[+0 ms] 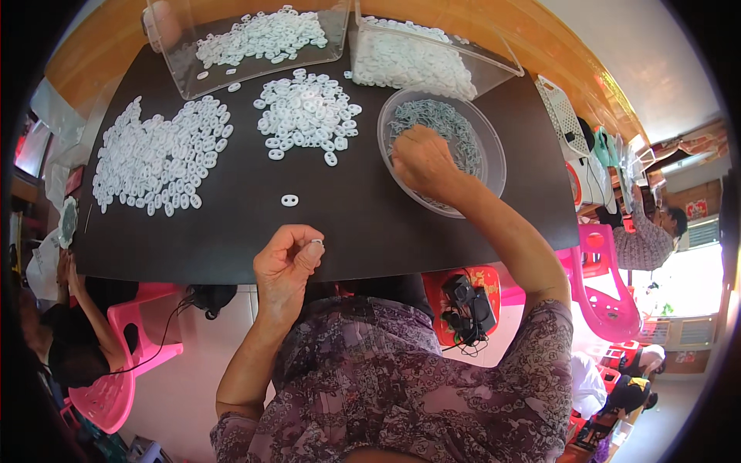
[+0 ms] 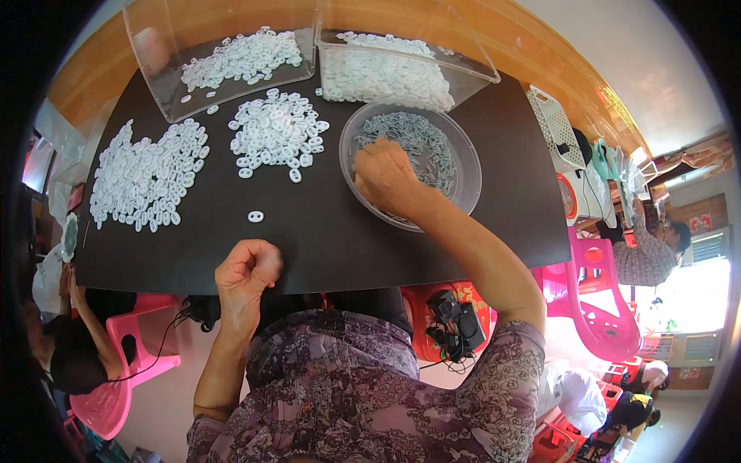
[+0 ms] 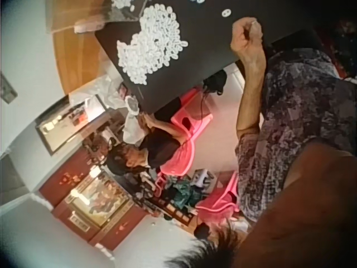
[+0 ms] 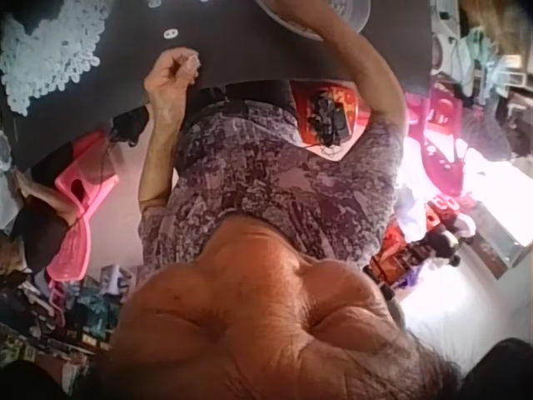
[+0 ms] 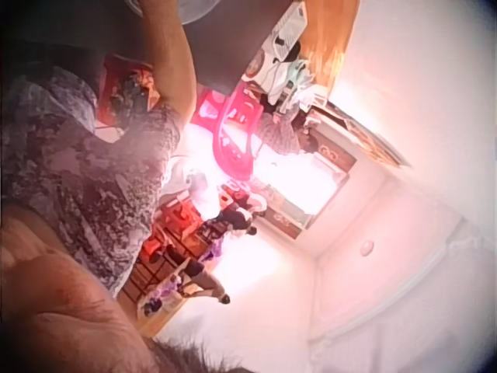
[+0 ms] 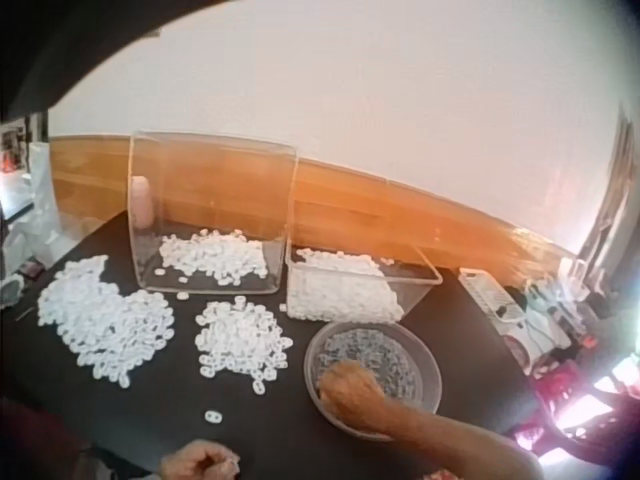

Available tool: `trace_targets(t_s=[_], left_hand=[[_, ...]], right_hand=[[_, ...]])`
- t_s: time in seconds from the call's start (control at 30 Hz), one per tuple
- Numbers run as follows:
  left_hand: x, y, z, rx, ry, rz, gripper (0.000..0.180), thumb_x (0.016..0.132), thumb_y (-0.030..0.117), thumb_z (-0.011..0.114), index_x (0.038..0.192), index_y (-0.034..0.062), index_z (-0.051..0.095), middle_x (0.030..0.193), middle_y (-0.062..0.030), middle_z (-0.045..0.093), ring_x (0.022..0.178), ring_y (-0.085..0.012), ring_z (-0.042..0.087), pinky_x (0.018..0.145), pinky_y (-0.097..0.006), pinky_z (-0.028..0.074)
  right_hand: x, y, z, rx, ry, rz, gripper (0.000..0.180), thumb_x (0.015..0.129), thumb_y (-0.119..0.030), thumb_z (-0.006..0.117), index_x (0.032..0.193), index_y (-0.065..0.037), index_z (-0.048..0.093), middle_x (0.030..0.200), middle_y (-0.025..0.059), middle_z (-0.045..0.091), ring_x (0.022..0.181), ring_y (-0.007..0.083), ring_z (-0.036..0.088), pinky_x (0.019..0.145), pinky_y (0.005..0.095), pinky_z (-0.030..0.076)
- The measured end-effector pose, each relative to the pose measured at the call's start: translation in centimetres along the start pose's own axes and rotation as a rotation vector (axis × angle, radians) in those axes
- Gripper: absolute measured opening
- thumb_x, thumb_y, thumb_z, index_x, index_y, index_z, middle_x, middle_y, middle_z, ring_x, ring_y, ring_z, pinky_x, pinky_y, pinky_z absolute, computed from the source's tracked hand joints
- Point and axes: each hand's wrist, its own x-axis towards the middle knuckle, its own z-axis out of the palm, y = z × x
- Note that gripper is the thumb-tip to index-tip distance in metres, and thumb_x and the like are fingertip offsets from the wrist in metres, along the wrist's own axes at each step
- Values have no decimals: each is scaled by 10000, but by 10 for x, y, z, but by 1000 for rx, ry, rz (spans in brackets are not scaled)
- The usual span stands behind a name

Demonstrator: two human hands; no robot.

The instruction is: The person repeatedly picks up plastic pieces and pins from the table, inserting the pins into the plastic pieces to assemble small components by hand.

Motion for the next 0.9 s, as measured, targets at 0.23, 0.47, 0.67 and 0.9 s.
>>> trace_targets(t_s=[0.23, 0.47, 0.67, 0.9], left_hand=[[0, 6, -3, -15, 25, -72, 139, 890, 147, 622, 946, 25, 585, 800, -10, 607, 667, -49, 529, 582, -173, 419], [9, 7, -5, -250, 75, -100, 139, 875, 96, 626, 940, -24, 600, 790, -75, 621, 622, -98, 550, 552, -207, 441], [2, 9, -11, -246, 90, -81, 147, 897, 123, 606, 975, -1, 602, 820, -49, 625, 681, -72, 563, 591, -189, 449], [-4, 8, -19, -240, 111, -64, 133, 885, 96, 617, 957, -15, 604, 803, -55, 627, 659, -83, 563, 573, -196, 453]], right_hand=[[5, -15, -37, 155, 37, 278, 57, 786, -14, 605, 813, -20, 556, 752, 137, 591, 693, 266, 592, 630, 327, 466], [20, -85, -55, 638, -3, 313, 130, 762, 35, 629, 867, -42, 627, 801, 89, 586, 740, 230, 571, 646, 309, 453], [30, -134, -30, 948, -136, 408, 114, 772, 15, 656, 877, -25, 638, 840, 18, 607, 776, 94, 554, 689, 241, 436], [35, -145, -22, 986, -229, 461, 126, 773, -22, 681, 885, -17, 624, 814, 5, 620, 740, 67, 545, 678, 230, 445]])
